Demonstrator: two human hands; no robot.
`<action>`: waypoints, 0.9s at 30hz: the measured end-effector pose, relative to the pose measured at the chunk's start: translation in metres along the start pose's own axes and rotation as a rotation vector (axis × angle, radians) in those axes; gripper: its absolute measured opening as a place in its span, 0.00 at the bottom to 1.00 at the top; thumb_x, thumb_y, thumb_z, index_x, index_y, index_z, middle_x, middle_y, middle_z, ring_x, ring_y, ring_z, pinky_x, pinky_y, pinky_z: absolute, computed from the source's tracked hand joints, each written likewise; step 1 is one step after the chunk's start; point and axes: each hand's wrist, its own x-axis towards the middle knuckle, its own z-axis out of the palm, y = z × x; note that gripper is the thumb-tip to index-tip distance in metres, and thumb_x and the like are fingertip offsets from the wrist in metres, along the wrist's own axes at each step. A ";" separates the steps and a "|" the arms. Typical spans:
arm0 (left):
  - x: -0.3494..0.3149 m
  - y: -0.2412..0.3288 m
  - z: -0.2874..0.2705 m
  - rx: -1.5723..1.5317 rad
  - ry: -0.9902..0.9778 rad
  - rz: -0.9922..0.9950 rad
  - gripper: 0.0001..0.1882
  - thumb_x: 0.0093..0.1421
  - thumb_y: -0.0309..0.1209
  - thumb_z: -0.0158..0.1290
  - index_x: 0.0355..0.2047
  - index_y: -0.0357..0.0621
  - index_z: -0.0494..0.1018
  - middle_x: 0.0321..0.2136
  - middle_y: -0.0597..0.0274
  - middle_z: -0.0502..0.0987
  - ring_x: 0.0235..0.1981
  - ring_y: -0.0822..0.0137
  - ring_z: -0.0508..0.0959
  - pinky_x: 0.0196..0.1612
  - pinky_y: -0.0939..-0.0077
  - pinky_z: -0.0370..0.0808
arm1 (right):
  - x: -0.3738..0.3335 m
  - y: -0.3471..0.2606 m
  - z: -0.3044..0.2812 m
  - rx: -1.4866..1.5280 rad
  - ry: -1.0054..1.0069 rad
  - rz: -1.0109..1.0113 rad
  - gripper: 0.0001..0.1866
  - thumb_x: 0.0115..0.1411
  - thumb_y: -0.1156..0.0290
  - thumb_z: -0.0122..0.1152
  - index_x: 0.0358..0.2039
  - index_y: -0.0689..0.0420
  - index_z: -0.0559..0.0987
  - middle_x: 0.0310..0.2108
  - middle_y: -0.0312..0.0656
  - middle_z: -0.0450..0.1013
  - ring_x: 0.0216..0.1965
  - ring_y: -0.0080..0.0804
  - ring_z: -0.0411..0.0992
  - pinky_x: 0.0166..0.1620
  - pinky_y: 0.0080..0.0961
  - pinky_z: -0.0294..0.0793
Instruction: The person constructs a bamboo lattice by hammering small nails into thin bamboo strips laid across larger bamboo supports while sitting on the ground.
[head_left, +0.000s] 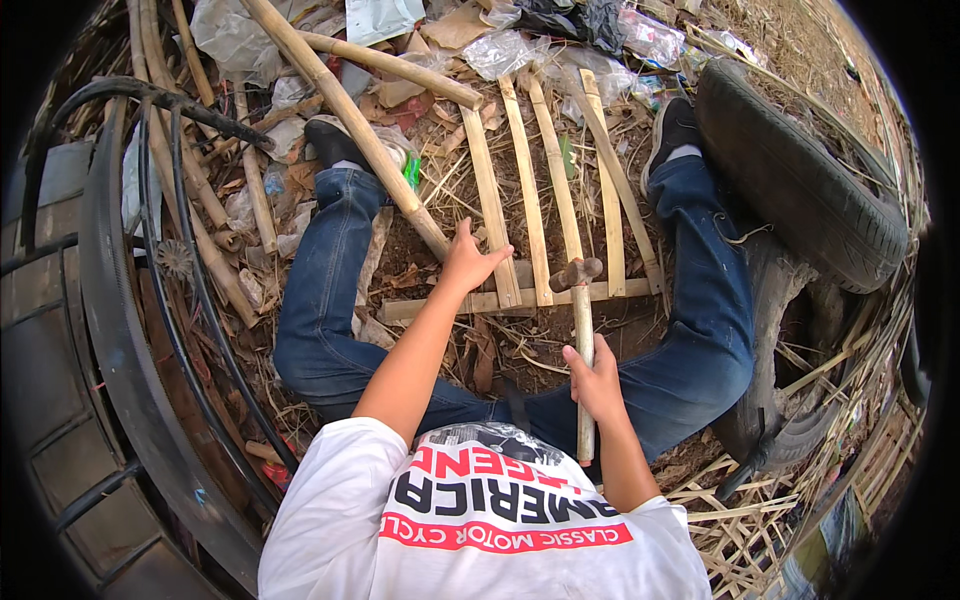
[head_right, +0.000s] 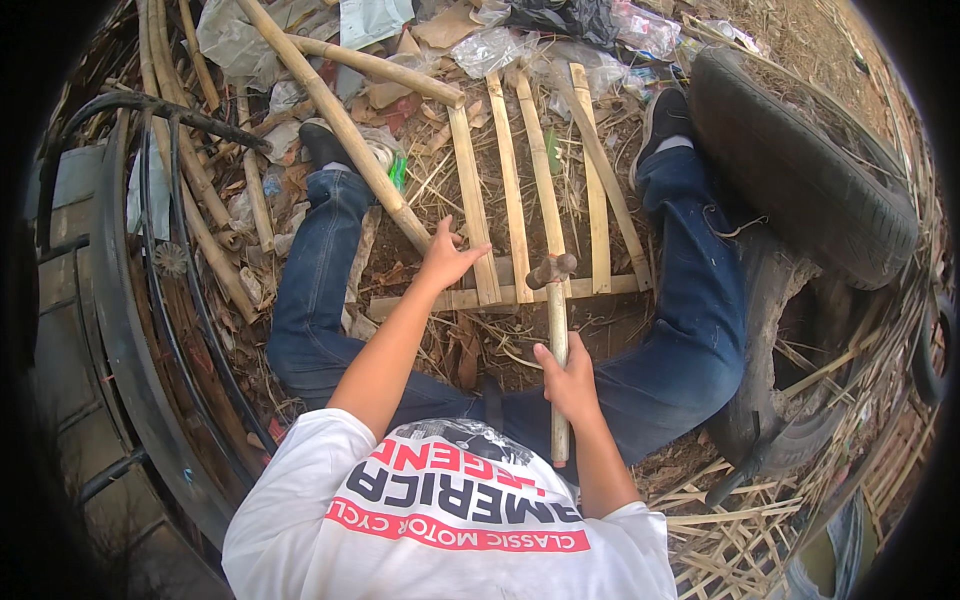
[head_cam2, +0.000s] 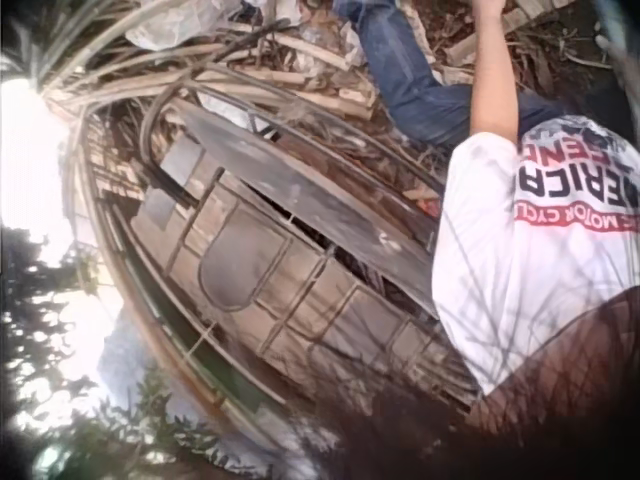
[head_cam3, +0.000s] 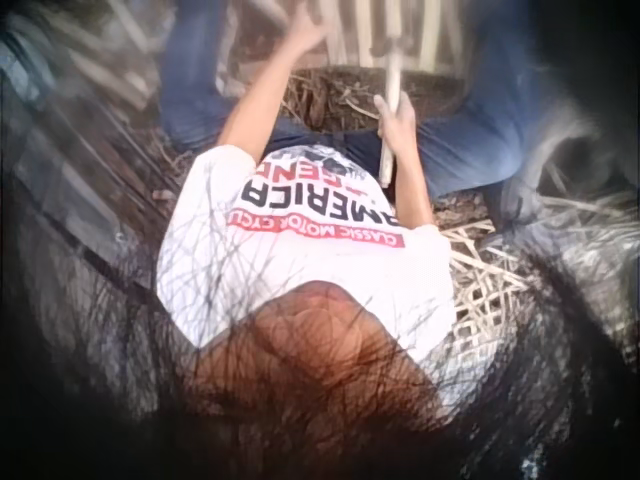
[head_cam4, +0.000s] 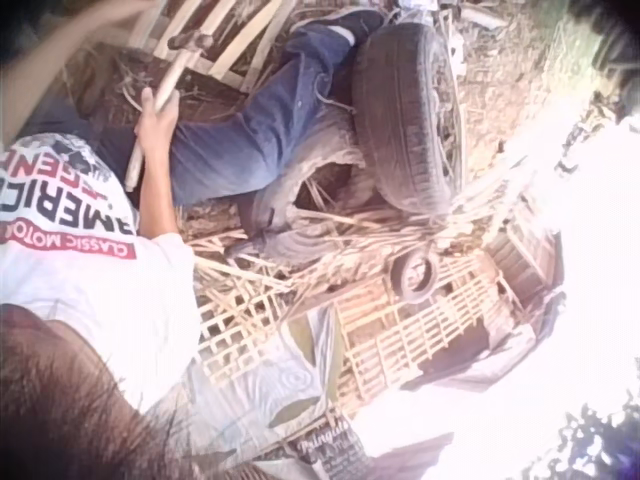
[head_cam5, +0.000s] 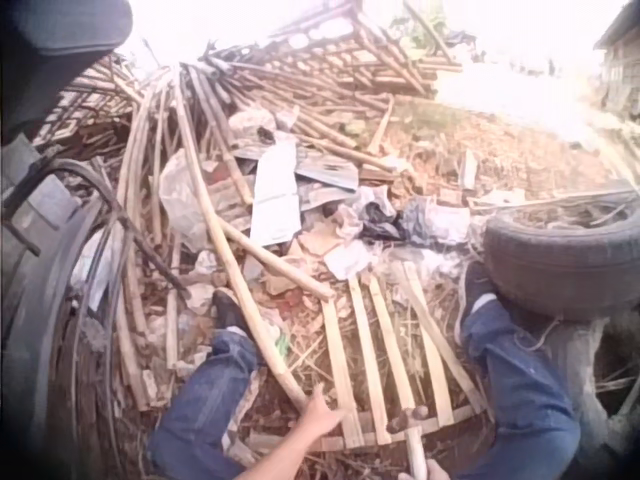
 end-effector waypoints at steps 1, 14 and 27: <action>0.007 0.008 0.003 0.017 0.017 0.011 0.58 0.46 0.50 0.68 0.66 0.32 0.49 0.58 0.37 0.66 0.59 0.46 0.69 0.61 0.57 0.67 | 0.000 -0.001 -0.001 0.000 -0.003 0.011 0.14 0.64 0.63 0.59 0.34 0.58 0.65 0.14 0.33 0.63 0.10 0.21 0.62 0.13 0.20 0.61; 0.029 -0.005 0.041 -0.179 0.204 0.198 0.46 0.45 0.30 0.62 0.63 0.34 0.52 0.49 0.42 0.73 0.51 0.49 0.75 0.55 0.61 0.71 | 0.010 -0.003 0.003 -0.002 0.005 0.061 0.16 0.60 0.65 0.64 0.33 0.59 0.66 0.16 0.35 0.65 0.11 0.22 0.64 0.14 0.22 0.64; 0.035 -0.008 0.038 -0.175 0.043 0.213 0.52 0.48 0.33 0.64 0.67 0.27 0.47 0.57 0.35 0.68 0.57 0.51 0.72 0.59 0.66 0.68 | 0.085 0.004 0.032 -0.076 0.355 -0.212 0.16 0.58 0.72 0.62 0.43 0.64 0.69 0.19 0.45 0.71 0.19 0.38 0.73 0.24 0.32 0.70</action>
